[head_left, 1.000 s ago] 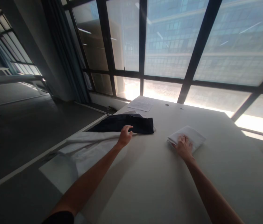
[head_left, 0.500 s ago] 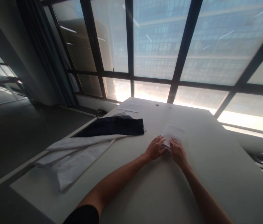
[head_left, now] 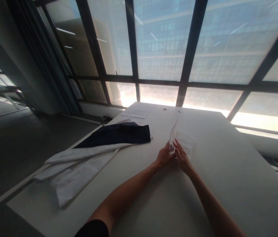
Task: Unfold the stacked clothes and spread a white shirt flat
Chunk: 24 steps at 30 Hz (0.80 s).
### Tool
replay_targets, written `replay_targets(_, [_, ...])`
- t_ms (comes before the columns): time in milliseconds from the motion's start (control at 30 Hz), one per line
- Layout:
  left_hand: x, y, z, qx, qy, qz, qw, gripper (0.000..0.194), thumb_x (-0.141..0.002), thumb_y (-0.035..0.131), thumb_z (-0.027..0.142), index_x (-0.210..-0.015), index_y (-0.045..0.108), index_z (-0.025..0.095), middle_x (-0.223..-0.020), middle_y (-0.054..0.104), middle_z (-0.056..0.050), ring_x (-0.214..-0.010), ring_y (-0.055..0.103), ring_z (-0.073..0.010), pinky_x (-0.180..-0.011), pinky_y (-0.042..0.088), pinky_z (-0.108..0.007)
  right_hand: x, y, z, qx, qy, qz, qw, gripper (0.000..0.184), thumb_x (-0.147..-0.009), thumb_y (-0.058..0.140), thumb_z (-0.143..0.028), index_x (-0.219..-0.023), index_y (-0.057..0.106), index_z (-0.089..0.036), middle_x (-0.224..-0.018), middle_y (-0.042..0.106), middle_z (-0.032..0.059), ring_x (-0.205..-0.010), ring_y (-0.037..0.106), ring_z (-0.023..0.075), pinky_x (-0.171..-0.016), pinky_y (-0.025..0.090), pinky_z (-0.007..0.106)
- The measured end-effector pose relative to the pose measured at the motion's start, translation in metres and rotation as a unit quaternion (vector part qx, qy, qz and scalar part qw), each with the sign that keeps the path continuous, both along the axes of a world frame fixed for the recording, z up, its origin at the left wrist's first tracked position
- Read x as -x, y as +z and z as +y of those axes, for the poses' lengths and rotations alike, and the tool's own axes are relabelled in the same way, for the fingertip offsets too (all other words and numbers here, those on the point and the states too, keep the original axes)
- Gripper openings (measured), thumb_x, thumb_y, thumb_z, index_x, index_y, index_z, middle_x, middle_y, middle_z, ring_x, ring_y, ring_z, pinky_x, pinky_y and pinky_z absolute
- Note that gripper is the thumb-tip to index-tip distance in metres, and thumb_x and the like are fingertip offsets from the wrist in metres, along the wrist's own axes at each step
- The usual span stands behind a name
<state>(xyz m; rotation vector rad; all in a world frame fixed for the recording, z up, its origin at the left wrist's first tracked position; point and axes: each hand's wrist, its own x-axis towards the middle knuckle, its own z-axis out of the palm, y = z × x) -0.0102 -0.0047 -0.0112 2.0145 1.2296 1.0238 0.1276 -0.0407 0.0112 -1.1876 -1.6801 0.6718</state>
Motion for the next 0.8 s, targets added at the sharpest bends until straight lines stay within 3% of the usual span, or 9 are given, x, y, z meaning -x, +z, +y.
replay_targets(67, [0.006, -0.001, 0.008, 0.050, 0.053, -0.073, 0.995, 0.051, -0.091, 0.051, 0.063, -0.104, 0.069, 0.016, -0.088, 0.074, -0.008, -0.080, 0.068, -0.0221, -0.071, 0.050, -0.030, 0.004, -0.005, 0.002, 0.010, 0.038, -0.018, 0.999, 0.073, -0.099, 0.022, -0.065, -0.149, 0.046, -0.018, -0.149, 0.051, 0.0122, -0.140, 0.043, 0.0245, -0.115, 0.034, 0.041])
replay_targets(167, [0.016, -0.004, 0.020, 0.100, 0.194, -0.162, 0.962, 0.061, -0.095, 0.036, 0.066, -0.067, 0.061, 0.018, -0.063, 0.063, -0.006, -0.065, 0.060, -0.0197, -0.064, 0.045, -0.030, 0.003, -0.016, 0.002, 0.005, -0.003, -0.104, 0.995, 0.067, -0.100, 0.027, -0.061, -0.147, 0.048, -0.018, -0.150, 0.050, 0.0122, -0.142, 0.041, 0.0255, -0.117, 0.031, 0.045])
replay_targets(267, [0.026, -0.006, 0.026, 0.112, 0.268, -0.201, 0.935, 0.061, -0.093, 0.037, 0.069, -0.062, 0.055, 0.021, -0.060, 0.057, -0.005, -0.064, 0.056, -0.0208, -0.065, 0.044, -0.033, -0.002, -0.027, 0.001, 0.001, -0.095, -0.264, 0.960, 0.067, -0.096, 0.044, -0.055, -0.149, 0.045, -0.015, -0.155, 0.042, 0.0153, -0.149, 0.027, 0.0292, -0.120, 0.023, 0.048])
replay_targets(400, [0.037, -0.002, 0.017, 0.086, 0.262, -0.199, 0.940, 0.065, -0.097, 0.027, 0.066, -0.060, 0.056, 0.022, -0.056, 0.056, -0.005, -0.060, 0.056, -0.0215, -0.066, 0.045, -0.034, -0.008, -0.034, -0.002, 0.024, -0.126, -0.403, 0.906, 0.068, -0.094, 0.053, -0.046, -0.150, 0.042, -0.009, -0.160, 0.032, 0.0195, -0.151, 0.020, 0.0321, -0.120, 0.018, 0.047])
replay_targets(533, [0.047, 0.009, 0.001, -0.069, 0.177, -0.123, 0.974, 0.061, -0.102, 0.027, 0.055, -0.071, 0.066, 0.021, -0.060, 0.062, -0.005, -0.063, 0.062, -0.0190, -0.074, 0.048, -0.031, -0.013, -0.035, -0.005, 0.028, -0.120, -0.420, 0.899, 0.058, -0.093, 0.048, -0.023, -0.150, 0.043, -0.010, -0.160, 0.033, 0.0169, -0.150, 0.025, 0.0291, -0.119, 0.020, 0.045])
replay_targets(633, [0.049, 0.013, 0.000, -0.184, 0.125, 0.004, 0.975, 0.043, -0.096, 0.047, 0.054, -0.104, 0.070, 0.019, -0.096, 0.072, -0.010, -0.098, 0.066, -0.0233, -0.097, 0.046, -0.036, -0.015, -0.034, -0.005, 0.027, -0.132, -0.377, 0.916, 0.055, -0.092, 0.040, -0.013, -0.146, 0.050, -0.012, -0.157, 0.040, 0.0141, -0.147, 0.031, 0.0245, -0.119, 0.021, 0.041])
replay_targets(733, [0.049, 0.005, 0.008, -0.154, 0.108, 0.120, 0.975, 0.069, -0.083, 0.069, 0.053, -0.138, 0.054, 0.015, -0.138, 0.059, -0.016, -0.133, 0.049, -0.0306, -0.114, 0.034, -0.044, -0.017, -0.034, -0.005, 0.024, -0.147, -0.286, 0.947, 0.048, -0.099, 0.032, -0.026, -0.139, 0.057, -0.016, -0.148, 0.052, 0.0120, -0.141, 0.041, 0.0234, -0.116, 0.027, 0.039])
replay_targets(800, [0.051, -0.002, 0.016, -0.078, 0.117, 0.141, 0.980, 0.074, -0.079, 0.074, 0.046, -0.141, 0.053, 0.013, -0.147, 0.050, -0.018, -0.141, 0.041, -0.0330, -0.118, 0.029, -0.046, -0.019, -0.034, -0.004, 0.040, -0.176, -0.189, 0.965, 0.053, -0.102, 0.026, -0.042, -0.127, 0.065, -0.016, -0.130, 0.065, 0.0144, -0.126, 0.056, 0.0259, -0.106, 0.040, 0.038])
